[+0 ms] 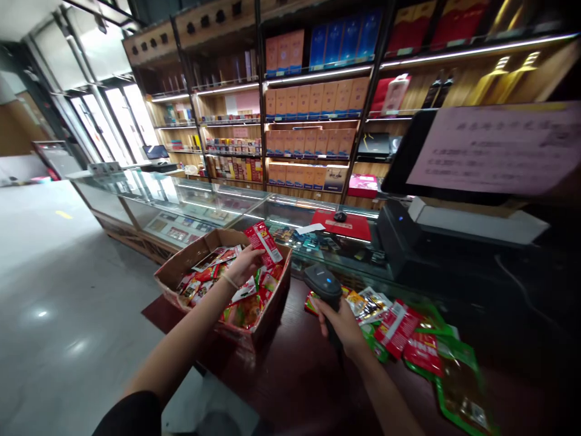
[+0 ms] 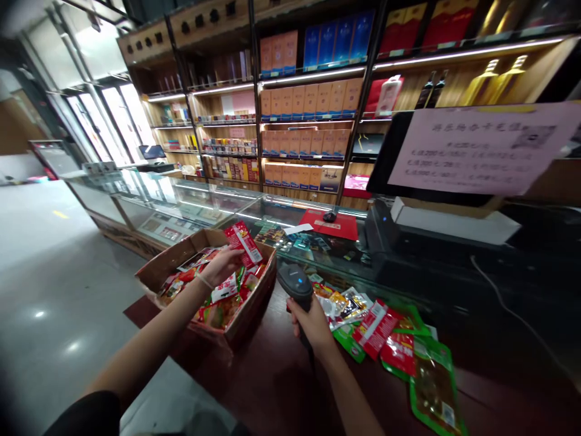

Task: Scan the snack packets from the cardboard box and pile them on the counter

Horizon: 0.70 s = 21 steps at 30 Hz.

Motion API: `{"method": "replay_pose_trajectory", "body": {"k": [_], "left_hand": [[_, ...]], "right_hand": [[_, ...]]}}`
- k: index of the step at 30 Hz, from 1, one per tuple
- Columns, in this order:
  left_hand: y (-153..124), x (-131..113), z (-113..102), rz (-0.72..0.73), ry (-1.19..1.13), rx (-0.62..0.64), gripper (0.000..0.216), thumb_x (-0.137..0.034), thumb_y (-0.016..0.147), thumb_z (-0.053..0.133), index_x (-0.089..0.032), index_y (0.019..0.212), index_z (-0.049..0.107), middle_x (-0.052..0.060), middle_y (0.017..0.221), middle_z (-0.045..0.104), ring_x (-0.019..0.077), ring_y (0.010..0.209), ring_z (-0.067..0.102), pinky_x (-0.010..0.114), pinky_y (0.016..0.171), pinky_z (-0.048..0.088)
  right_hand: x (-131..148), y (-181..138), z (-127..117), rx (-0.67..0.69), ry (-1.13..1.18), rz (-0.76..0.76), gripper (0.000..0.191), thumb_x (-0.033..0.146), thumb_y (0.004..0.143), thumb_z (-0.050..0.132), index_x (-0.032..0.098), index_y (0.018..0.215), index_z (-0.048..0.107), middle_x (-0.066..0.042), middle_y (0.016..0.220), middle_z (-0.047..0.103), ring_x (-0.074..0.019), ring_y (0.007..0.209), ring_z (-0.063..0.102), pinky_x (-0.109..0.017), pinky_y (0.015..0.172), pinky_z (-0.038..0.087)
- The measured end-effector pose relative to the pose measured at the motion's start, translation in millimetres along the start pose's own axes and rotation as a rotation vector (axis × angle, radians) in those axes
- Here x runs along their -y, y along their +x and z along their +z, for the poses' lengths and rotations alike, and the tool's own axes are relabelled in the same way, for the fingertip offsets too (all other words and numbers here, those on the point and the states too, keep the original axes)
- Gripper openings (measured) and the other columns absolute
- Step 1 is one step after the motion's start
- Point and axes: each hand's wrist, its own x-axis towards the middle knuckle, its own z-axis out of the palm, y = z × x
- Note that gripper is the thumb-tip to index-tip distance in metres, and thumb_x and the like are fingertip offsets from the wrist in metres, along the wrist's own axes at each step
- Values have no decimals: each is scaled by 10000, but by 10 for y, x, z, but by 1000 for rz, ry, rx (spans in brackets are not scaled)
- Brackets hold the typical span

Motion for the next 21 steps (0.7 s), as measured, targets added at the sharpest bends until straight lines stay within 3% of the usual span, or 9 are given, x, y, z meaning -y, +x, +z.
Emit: {"method": "replay_pose_trajectory", "body": {"k": [5,9,15,21], "left_hand": [[-19,263,535,-92,-144,54,146,-31,742,651,-128,847,619,37,790,698,100,657,652,216,684,547],[-48,445,798,-175,-160,21,125,-2,741,662,-112,770,613,30,741,689,106,695,663,263,780,566],[-65,555,862,-263,-160,-30,129,42,758,627,-86,775,628,56,755,696,120,708,679,274,785,574],[-63,580,833,-241,-139,-30,145,63,741,619,-77,775,638,79,784,704,127,733,681,255,788,574]], "right_hand": [[-45,-108,-233,-57,42,-3,444,538,707,713,217,908,481,89,487,512,-89,305,442,-199,320,314],[-63,-200,-398,-99,58,3,458,541,704,718,226,927,472,100,487,506,-81,298,430,-197,320,313],[-74,-257,-534,-101,51,13,438,552,698,715,209,875,509,88,480,510,-75,297,419,-195,312,320],[-55,-277,-565,-57,46,37,411,560,698,706,199,726,512,75,449,493,-75,285,419,-200,309,314]]}}
